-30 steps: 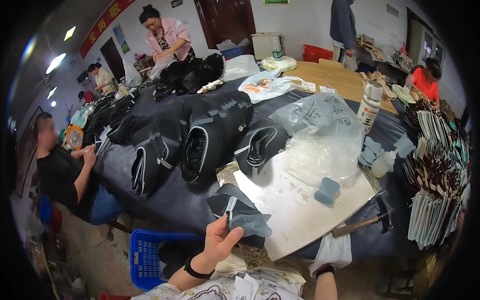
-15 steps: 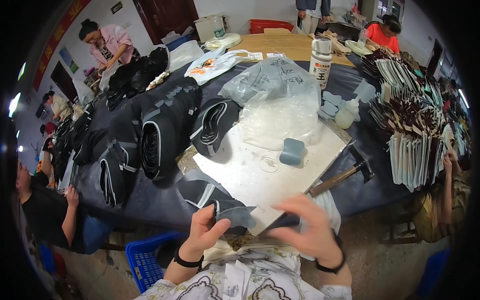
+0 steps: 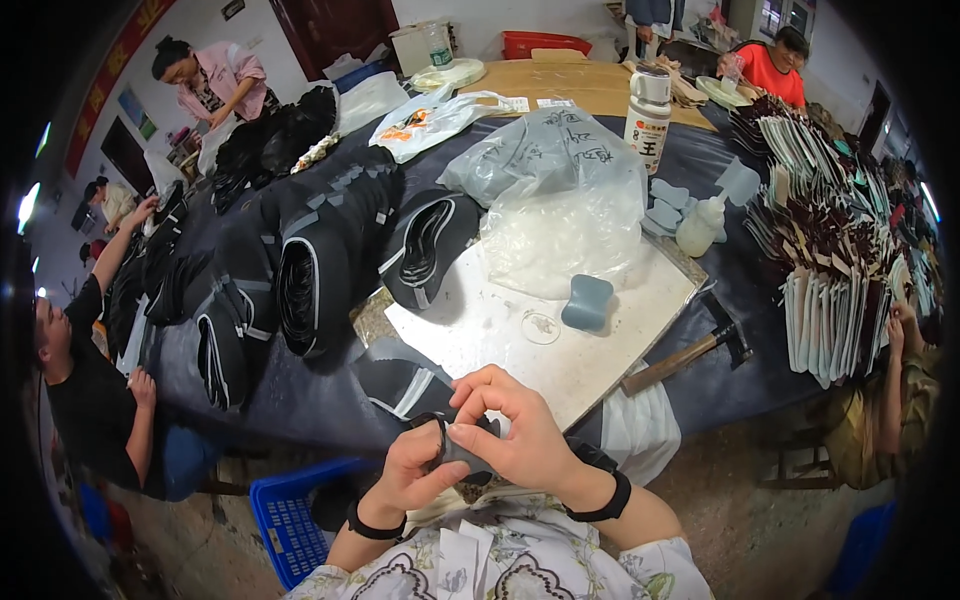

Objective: Attaching a grey reinforcement or decorative component to the heel area of a black boot upper using glue.

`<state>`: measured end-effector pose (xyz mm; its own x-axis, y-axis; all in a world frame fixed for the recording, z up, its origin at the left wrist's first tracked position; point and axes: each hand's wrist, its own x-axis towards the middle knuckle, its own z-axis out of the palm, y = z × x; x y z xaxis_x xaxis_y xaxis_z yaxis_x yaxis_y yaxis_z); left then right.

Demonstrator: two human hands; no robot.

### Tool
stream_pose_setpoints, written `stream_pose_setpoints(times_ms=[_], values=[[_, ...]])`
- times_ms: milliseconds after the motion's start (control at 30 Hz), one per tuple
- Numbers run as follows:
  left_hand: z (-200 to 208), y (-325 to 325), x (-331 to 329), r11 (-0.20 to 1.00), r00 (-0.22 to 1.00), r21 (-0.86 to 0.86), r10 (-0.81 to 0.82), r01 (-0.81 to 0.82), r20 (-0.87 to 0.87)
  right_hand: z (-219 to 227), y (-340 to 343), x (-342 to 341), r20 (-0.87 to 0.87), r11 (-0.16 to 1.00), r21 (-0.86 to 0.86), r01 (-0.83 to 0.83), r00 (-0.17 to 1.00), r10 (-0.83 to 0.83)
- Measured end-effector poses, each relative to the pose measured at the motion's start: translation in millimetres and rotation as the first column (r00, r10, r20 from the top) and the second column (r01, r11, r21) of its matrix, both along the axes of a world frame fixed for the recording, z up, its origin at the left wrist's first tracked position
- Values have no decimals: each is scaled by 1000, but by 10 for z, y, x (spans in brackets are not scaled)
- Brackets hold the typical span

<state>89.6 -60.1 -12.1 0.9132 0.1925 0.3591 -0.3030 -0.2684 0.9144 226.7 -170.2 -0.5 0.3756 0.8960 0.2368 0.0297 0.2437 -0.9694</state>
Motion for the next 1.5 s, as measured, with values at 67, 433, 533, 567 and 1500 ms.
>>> stream_pose_setpoints(times_ms=[67, 433, 533, 567, 1500], values=[[-48, 3, -4, 999, 999, 28, 16, -16, 33, 14, 9, -19, 76, 1000, -7, 30, 997, -29], [-331, -14, 41, 819, 902, -513, 395, -257, 177, -106, -62, 65, -438, 970, -183, 158, 871, -224], [-270, -64, 79, 789, 880, -546, 440, -282, 180, -81, -18, -68, -585, 986, -166, 2, 805, -100], [-271, -70, 68, 791, 882, -544, 436, -281, 179, -59, 6, -72, -581, 990, -144, 13, 809, -95], [-169, -146, 20, 544, 947, -830, 315, -120, 69, -400, 44, -108, -426, 956, 108, 272, 882, -203]])
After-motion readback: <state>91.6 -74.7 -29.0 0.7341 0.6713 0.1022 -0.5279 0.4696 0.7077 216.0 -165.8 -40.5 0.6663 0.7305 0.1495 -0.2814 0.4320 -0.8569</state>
